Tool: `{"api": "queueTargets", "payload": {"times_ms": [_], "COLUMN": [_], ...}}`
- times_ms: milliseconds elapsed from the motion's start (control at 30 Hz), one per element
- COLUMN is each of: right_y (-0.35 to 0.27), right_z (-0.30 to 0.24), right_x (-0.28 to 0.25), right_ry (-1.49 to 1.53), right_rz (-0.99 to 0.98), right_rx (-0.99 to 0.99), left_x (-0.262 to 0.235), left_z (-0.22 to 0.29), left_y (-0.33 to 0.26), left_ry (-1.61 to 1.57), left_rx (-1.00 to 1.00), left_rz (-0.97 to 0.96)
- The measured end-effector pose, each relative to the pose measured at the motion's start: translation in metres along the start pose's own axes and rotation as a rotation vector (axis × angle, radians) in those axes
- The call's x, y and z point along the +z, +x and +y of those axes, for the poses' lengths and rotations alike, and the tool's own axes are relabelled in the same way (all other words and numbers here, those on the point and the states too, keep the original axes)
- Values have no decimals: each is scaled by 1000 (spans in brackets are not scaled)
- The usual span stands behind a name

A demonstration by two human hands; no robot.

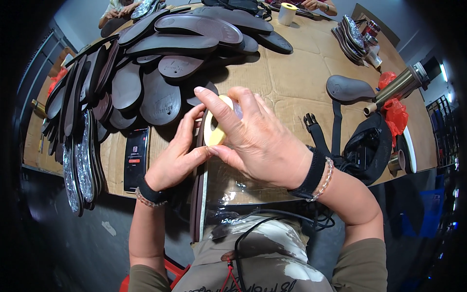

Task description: Applying a protective film or adhesive tape to shoe insoles at a manufacturing workbench.

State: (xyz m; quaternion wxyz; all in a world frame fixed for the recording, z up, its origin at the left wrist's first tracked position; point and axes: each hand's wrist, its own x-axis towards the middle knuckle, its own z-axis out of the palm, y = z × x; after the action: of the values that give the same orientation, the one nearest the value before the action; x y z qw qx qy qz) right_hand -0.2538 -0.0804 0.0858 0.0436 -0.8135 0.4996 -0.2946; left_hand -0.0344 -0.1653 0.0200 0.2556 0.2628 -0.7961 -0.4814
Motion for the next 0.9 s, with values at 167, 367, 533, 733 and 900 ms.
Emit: {"api": "queueTargets", "payload": {"times_ms": [167, 367, 533, 733, 900], "right_y": [11, 19, 19, 21, 20], "right_z": [20, 22, 26, 20, 17], "right_x": [-11, -18, -1, 10, 11], "right_ry": [260, 213, 2, -34, -84], "right_rz": [-23, 31, 230, 235, 224], "right_rx": [-44, -15, 74, 98, 119], "left_x": [7, 6, 11, 10, 10], "left_z": [-4, -7, -2, 1, 1], "left_y": [-2, -6, -3, -6, -6], "left_ry": [-156, -154, -54, -4, 4], "left_rx": [-60, 9, -11, -15, -27], "left_rz": [-18, -12, -13, -1, -2]}}
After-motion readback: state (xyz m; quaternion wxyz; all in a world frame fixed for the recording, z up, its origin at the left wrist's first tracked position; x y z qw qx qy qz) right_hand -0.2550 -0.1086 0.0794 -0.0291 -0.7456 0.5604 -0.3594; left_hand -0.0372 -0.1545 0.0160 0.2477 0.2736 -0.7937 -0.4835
